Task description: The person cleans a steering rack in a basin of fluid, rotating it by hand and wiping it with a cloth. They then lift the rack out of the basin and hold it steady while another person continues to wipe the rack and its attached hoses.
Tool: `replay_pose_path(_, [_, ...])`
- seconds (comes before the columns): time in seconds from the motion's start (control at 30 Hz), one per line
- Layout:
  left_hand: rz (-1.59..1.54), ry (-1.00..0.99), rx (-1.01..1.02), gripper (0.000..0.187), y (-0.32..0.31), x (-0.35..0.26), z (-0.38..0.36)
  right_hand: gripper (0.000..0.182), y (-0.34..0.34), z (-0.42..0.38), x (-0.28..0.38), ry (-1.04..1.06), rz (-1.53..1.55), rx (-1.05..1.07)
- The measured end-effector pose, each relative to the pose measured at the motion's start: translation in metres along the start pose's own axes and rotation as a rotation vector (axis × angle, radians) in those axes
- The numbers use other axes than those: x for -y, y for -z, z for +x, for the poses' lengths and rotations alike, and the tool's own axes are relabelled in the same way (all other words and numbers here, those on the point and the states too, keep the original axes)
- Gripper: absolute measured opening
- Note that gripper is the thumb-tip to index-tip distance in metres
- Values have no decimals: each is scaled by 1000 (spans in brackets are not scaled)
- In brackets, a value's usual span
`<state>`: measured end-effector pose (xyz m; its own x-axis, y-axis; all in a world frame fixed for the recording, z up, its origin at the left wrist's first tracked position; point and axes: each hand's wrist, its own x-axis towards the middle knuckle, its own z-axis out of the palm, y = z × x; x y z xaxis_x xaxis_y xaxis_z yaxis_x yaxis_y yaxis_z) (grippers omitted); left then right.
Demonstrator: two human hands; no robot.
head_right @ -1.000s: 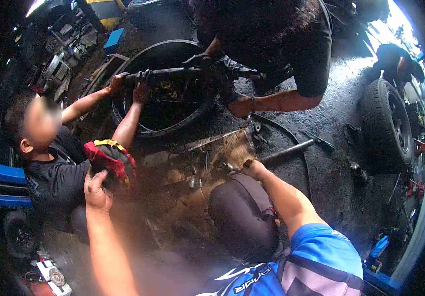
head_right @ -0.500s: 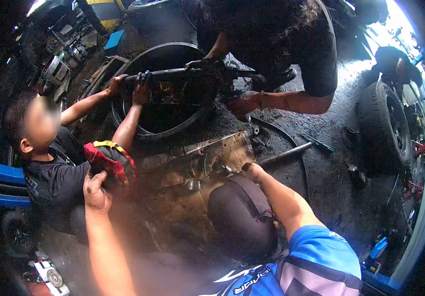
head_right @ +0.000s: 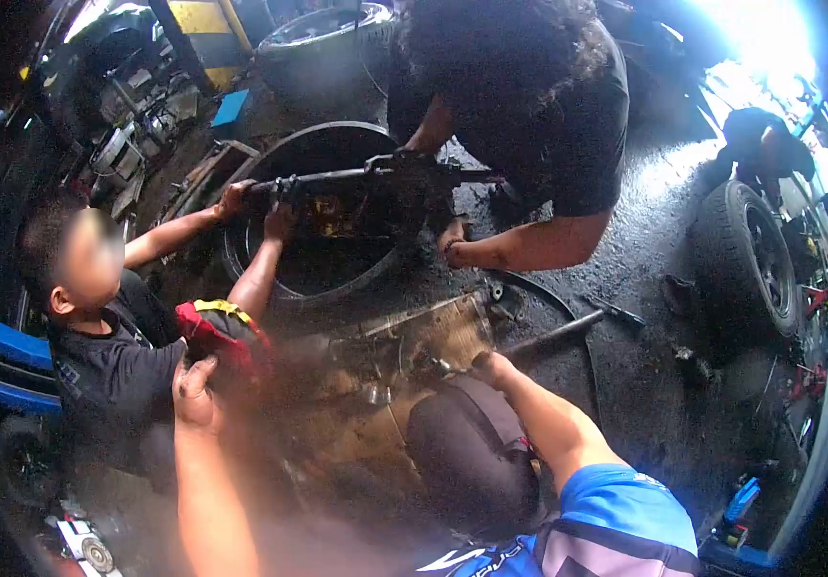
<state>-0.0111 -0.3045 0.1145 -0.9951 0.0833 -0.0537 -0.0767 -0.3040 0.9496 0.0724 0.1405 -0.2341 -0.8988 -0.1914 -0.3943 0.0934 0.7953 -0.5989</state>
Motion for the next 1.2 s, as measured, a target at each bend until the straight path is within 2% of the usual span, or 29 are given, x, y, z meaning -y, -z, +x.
replay_pose_path(0.07, [-22,4,-10,48,2,2,1,39,6,0,9,-106,-38,67])
replay_pose_path(0.17, [-48,12,-31,48,1,0,0,42,8,-6,18,-85,71,-58])
replay_pose_path(0.2, [-55,4,-35,48,0,0,0,45,12,-5,19,-104,38,2])
replay_pose_path(0.3, [-30,16,-51,48,12,4,0,46,14,-7,24,-157,106,-12])
replay_pose_path(0.37, [-50,5,-19,46,11,4,0,44,9,-6,18,-81,88,-69])
replay_pose_path(0.47, [-94,31,9,43,14,6,2,43,12,-4,18,-133,143,38])
replay_pose_path(0.6, [-118,43,35,42,13,6,4,44,7,-2,9,-95,40,38])
replay_pose_path(0.7, [-146,94,-36,41,8,6,2,45,9,-8,14,-149,143,9])
replay_pose_path(0.77, [-24,12,-44,40,3,4,1,46,9,-10,16,-182,165,-36])
replay_pose_path(0.9, [-64,51,-10,38,10,4,0,44,18,-11,28,-222,143,2])
replay_pose_path(1.03, [-89,57,-2,38,18,6,-1,46,26,-8,34,-143,-19,119])
replay_pose_path(1.1, [-53,-7,-18,36,15,8,-1,46,31,-10,39,-96,-66,180])
replay_pose_path(1.2, [23,-91,-91,34,14,7,3,48,23,-10,34,-171,54,92])
